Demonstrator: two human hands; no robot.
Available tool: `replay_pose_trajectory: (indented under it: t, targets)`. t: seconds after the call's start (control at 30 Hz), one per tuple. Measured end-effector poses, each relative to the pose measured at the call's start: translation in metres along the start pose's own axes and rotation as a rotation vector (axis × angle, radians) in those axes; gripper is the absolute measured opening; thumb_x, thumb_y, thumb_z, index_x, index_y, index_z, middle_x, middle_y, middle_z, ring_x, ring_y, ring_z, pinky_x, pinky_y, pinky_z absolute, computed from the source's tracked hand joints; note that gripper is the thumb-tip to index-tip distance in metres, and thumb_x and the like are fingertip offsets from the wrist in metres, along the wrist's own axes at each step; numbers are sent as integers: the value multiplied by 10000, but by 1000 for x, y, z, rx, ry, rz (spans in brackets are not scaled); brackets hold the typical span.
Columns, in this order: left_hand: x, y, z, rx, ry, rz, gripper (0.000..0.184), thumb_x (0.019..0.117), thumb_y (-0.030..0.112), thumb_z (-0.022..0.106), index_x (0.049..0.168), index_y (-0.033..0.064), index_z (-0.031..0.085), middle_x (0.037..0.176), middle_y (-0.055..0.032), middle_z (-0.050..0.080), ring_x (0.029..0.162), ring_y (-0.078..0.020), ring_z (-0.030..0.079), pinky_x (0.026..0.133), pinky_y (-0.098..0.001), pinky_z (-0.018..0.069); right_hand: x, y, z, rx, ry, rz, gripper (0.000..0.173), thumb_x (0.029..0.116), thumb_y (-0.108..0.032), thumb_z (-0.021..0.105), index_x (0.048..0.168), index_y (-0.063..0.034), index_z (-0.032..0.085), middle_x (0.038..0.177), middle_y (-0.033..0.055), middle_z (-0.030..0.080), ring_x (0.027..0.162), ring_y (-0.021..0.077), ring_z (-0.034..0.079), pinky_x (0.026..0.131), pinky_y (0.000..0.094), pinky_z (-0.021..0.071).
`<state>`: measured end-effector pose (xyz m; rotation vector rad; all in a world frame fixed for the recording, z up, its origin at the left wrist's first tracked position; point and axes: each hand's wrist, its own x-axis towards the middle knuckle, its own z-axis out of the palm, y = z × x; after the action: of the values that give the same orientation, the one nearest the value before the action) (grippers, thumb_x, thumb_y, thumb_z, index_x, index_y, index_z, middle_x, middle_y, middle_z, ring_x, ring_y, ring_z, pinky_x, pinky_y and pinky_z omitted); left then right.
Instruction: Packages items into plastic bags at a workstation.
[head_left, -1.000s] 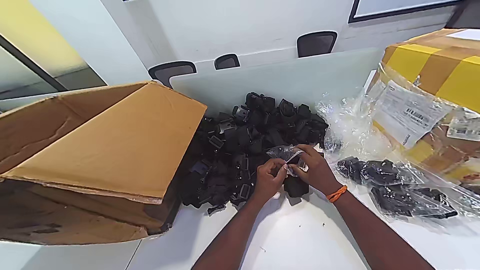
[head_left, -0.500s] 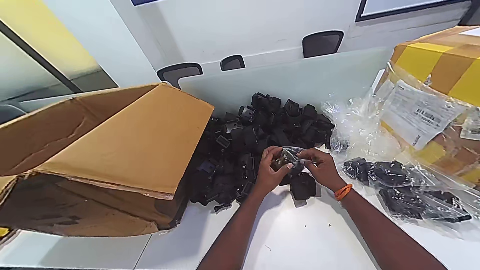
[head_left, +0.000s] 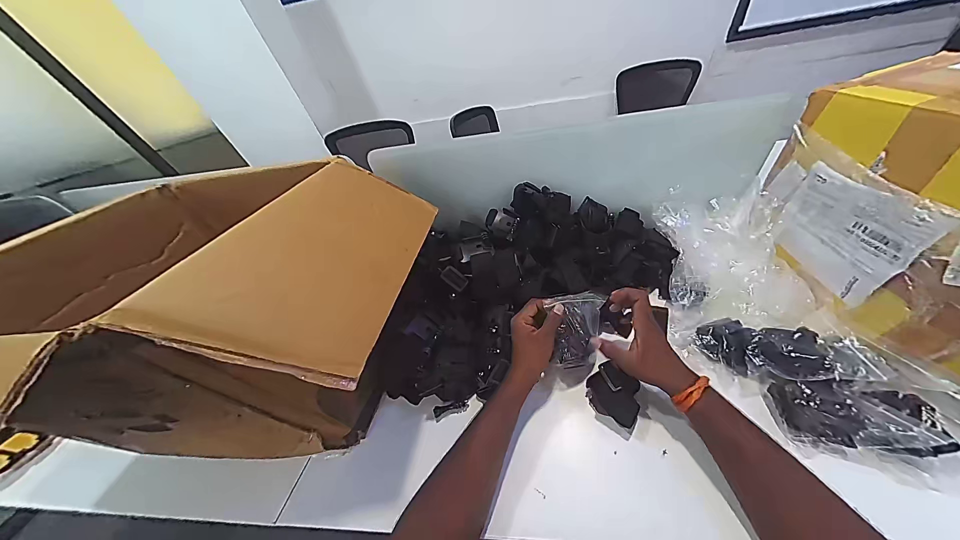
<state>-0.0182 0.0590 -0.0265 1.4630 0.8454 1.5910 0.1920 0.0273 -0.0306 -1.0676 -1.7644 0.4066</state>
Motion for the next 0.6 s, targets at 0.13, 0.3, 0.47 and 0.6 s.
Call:
replay_pose_trajectory:
  t: [0.13,0.3,0.47,0.6]
  targets:
    - [3,1,-3,-40,46,-37,124,984,29,604,1051,-46,677,921,-95,703,828,-127,671,782,-295,576,3,-26,-18,-221,-277,46,1223,552,-664,889,1515,-100,389,1526,189,411,1396,359,413,1099,597,400]
    - [2,1,-1,-58,49,-72,114,999,32,578,1022,-46,657,848,-84,701,771,-125,673,748,-296,575,5,-25,-24,-420,-538,341,1360,566,-580,939,1637,-176,204,1688,177,163,1508,434,251,1089,701,334]
    - [1,3,-2,-106,45,-94,113,1007,38,571,992,-38,653,809,-67,681,736,-118,653,713,-280,561,12,-15,-39,-647,-221,289,878,763,-137,833,1539,-103,426,1598,283,319,1436,558,313,1028,799,306]
    - [-1,-1,0,-169,18,-123,121,1015,18,544,1002,-42,649,836,-64,696,741,-105,651,700,-257,551,16,1,-41,-635,6,158,677,751,52,664,1410,-75,569,1520,249,457,1387,508,424,1052,741,345]
